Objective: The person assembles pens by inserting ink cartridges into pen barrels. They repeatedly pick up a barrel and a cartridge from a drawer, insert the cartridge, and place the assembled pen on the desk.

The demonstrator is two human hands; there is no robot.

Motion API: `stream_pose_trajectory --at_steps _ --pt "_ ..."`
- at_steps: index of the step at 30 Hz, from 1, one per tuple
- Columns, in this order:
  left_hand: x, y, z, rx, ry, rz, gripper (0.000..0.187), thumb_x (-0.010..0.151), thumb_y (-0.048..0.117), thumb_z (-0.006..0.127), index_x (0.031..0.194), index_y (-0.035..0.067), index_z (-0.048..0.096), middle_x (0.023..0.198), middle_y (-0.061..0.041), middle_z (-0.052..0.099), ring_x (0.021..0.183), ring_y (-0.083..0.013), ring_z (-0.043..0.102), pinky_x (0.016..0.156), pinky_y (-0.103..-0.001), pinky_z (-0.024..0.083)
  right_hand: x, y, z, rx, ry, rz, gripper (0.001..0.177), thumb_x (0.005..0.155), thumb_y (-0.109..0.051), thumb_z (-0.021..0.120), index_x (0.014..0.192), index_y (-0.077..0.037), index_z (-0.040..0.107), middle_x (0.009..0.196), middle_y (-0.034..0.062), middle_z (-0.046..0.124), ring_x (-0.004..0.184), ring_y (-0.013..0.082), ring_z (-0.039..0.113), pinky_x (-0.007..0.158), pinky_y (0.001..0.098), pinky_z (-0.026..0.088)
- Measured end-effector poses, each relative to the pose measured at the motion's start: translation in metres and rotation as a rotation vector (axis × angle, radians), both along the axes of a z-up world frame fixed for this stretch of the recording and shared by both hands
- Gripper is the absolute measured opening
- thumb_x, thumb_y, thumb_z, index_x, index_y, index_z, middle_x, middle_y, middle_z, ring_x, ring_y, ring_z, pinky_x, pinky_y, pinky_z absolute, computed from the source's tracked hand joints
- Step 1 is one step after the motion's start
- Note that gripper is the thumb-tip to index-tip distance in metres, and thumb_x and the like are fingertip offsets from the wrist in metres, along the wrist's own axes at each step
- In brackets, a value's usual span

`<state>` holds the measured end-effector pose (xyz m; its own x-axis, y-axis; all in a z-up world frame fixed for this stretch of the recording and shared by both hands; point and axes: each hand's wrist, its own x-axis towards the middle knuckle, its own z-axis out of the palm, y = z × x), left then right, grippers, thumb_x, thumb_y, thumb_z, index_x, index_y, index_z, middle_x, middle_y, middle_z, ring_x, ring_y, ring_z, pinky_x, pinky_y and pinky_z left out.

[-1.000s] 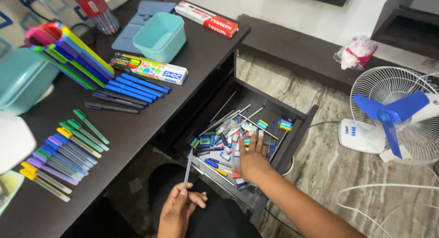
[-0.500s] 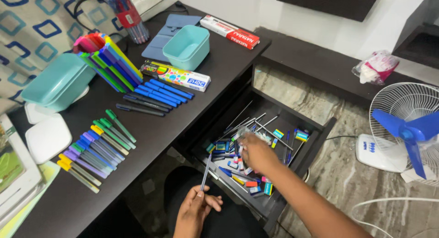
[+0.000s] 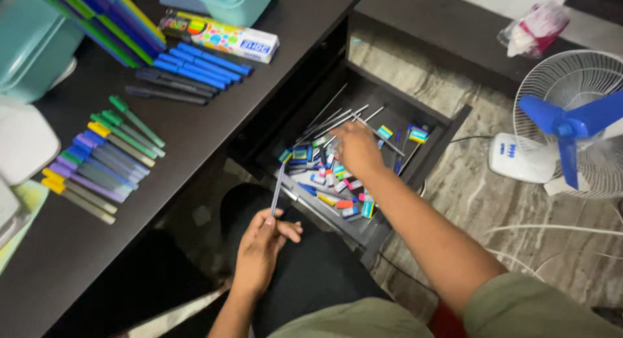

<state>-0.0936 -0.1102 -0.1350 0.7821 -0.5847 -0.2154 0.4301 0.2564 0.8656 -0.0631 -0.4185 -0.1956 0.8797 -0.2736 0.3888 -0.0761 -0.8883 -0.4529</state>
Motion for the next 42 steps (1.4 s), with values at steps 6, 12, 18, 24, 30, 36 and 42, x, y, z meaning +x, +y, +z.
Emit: stream_pose_trajectory --at_steps 6,12,18,24,30,36,42 --pt "0.001 -0.001 0.001 0.009 0.017 0.000 0.030 0.108 0.020 0.039 0.121 -0.003 0.052 0.084 -0.019 0.069 0.098 -0.0315 0.069 0.108 -0.047 0.049 0.004 0.004 0.003 -0.072 0.149 -0.021 0.017 0.069 -0.009 0.075 0.087 -0.009 0.075 0.099 0.0139 0.072 0.109 0.0363 0.061 0.094 0.0476 0.048" --pt "0.002 -0.002 0.000 -0.046 0.023 -0.013 0.029 0.109 0.019 0.038 0.121 -0.003 0.051 0.084 -0.019 0.069 0.097 -0.0312 0.068 0.109 -0.047 0.048 0.014 0.004 0.017 0.356 0.080 -0.204 0.012 0.096 -0.017 0.062 0.104 -0.009 0.061 0.099 0.0163 0.072 0.102 0.0364 0.067 0.094 0.0473 0.051" --pt "0.002 -0.002 0.007 0.009 0.036 -0.021 0.030 0.108 0.021 0.037 0.121 -0.002 0.052 0.083 -0.019 0.069 0.100 -0.0303 0.068 0.109 -0.046 0.048 0.012 0.003 0.020 0.427 -0.072 -0.140 0.025 0.100 -0.020 0.058 0.121 -0.007 0.059 0.110 0.0195 0.070 0.105 0.0387 0.066 0.091 0.0481 0.052" --pt "0.002 -0.002 0.005 -0.055 0.046 -0.026 0.030 0.108 0.021 0.038 0.121 -0.003 0.051 0.084 -0.019 0.068 0.101 -0.0308 0.068 0.108 -0.046 0.047 0.011 0.013 0.025 0.357 -0.045 -0.055 0.018 0.097 -0.019 0.064 0.111 -0.009 0.070 0.112 0.0184 0.069 0.106 0.0368 0.066 0.092 0.0450 0.052" --pt "0.002 -0.003 0.004 -0.028 0.041 -0.022 0.030 0.108 0.020 0.037 0.121 -0.003 0.052 0.085 -0.019 0.068 0.101 -0.0317 0.067 0.107 -0.047 0.048 0.010 0.013 0.023 0.478 -0.009 0.030 0.012 0.098 -0.018 0.060 0.103 -0.008 0.064 0.093 0.0116 0.071 0.086 0.0337 0.071 0.079 0.0429 0.055" --pt "0.005 0.000 0.000 -0.099 0.137 0.042 0.028 0.106 0.020 0.039 0.120 -0.002 0.052 0.084 -0.021 0.070 0.101 -0.0353 0.068 0.107 -0.050 0.046 0.025 0.002 -0.012 0.672 -0.040 0.108 0.022 0.108 -0.025 0.051 0.104 -0.008 0.065 0.072 0.0000 0.060 0.059 0.0168 0.057 0.055 0.0339 0.048" --pt "0.010 0.013 -0.007 -0.403 0.317 0.153 0.027 0.107 0.016 0.042 0.124 -0.002 0.054 0.087 -0.023 0.071 0.102 -0.0393 0.069 0.108 -0.057 0.045 0.026 -0.016 -0.010 1.469 0.007 0.030 0.020 0.105 -0.024 0.050 0.102 -0.010 0.064 0.061 -0.0055 0.036 0.045 0.0035 0.028 0.038 0.0238 0.018"
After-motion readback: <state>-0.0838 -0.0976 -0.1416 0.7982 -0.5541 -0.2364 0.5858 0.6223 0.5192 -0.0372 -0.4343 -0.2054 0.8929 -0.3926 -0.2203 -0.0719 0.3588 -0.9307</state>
